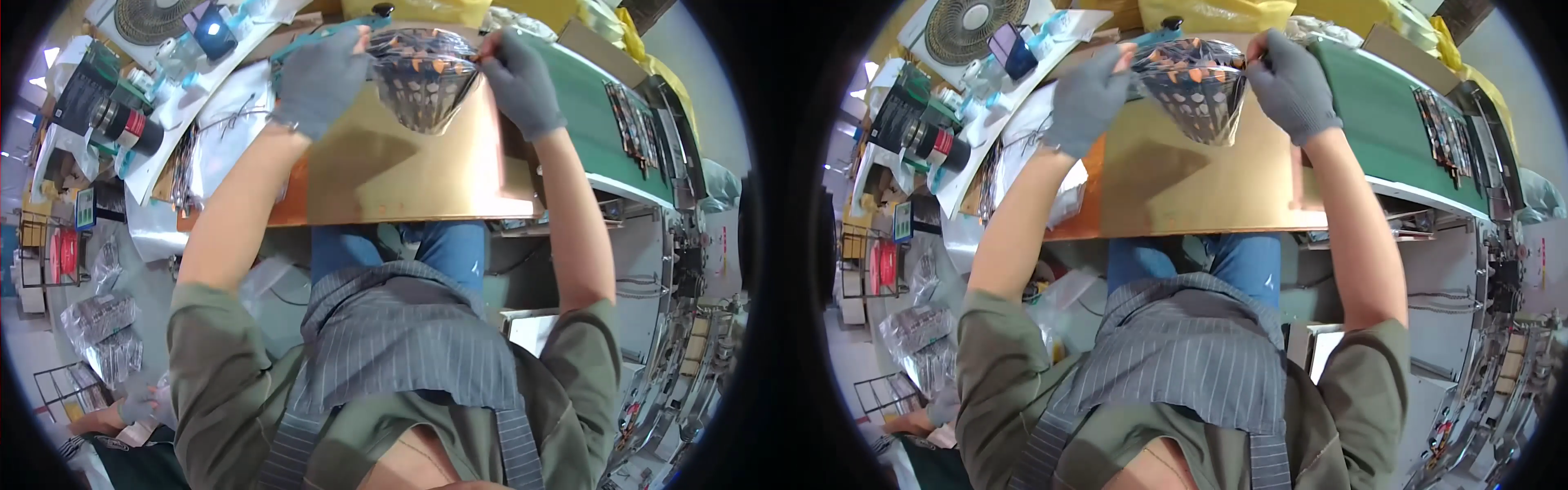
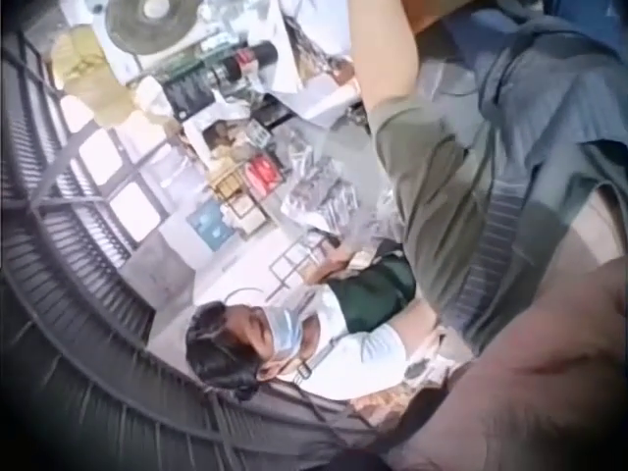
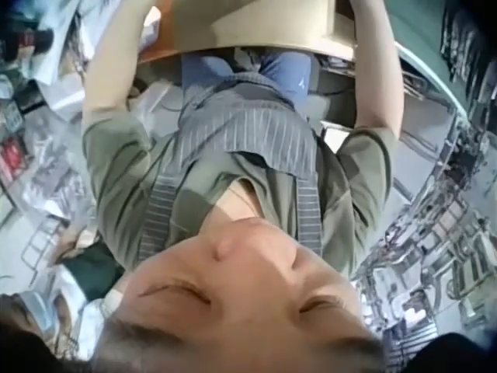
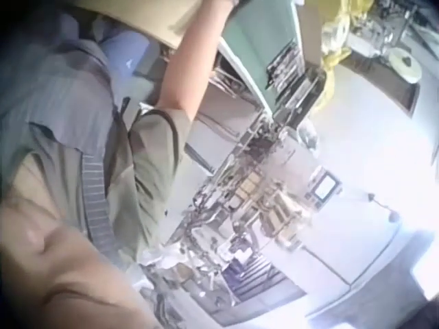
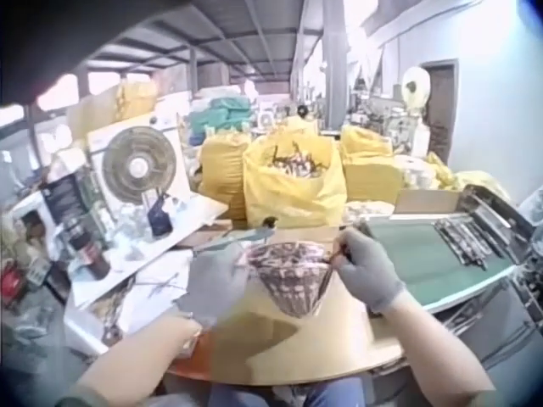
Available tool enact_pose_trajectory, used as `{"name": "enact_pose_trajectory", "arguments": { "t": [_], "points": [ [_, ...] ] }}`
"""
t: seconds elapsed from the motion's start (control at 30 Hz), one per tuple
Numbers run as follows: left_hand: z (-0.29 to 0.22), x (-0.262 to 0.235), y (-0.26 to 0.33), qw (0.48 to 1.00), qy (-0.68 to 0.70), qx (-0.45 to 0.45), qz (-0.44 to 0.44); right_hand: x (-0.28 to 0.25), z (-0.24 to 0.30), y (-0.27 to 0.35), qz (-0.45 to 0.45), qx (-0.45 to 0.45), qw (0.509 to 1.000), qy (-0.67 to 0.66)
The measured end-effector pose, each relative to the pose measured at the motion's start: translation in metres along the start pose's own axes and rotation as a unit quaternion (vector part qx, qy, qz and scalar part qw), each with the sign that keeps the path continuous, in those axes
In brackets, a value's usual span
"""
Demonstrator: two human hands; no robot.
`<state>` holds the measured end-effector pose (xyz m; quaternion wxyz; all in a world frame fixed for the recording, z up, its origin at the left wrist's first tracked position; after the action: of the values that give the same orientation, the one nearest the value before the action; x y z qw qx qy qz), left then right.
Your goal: Packaging groups of brushes into plastic bags at a factory workstation using manual packing and heat-sealing tools.
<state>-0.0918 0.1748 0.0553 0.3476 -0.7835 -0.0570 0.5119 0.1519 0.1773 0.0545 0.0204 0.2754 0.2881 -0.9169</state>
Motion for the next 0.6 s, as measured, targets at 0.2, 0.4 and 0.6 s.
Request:
{"name": "enact_pose_trajectory", "arguments": {
  "t": [0.2, 0.4, 0.6],
  "points": [
    [0.011, -0.003, 0.011, 0.952, 0.237, -0.119, 0.156, 0.009, -0.014, 0.006, 0.039, 0.060, 0.993, -0.092],
    [0.009, -0.006, 0.020, 0.906, 0.349, -0.169, 0.169, -0.009, 0.039, -0.005, 0.053, 0.050, 0.997, 0.006],
    [-0.038, -0.043, 0.009, 0.876, 0.417, -0.185, 0.152, 0.059, 0.050, 0.013, 0.103, -0.162, 0.978, 0.085]
  ]
}}
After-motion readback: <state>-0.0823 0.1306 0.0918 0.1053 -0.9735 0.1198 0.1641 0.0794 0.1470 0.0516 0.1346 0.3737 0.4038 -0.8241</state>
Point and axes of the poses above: each hand's wrist, its own y-axis away from the middle knuckle, its own x-axis out of the palm, z = x × y, the point moved 4 cm from there along -y, towards the middle knuckle, and after that the axes turned 7 degrees about -y, right-handed, at the moved point
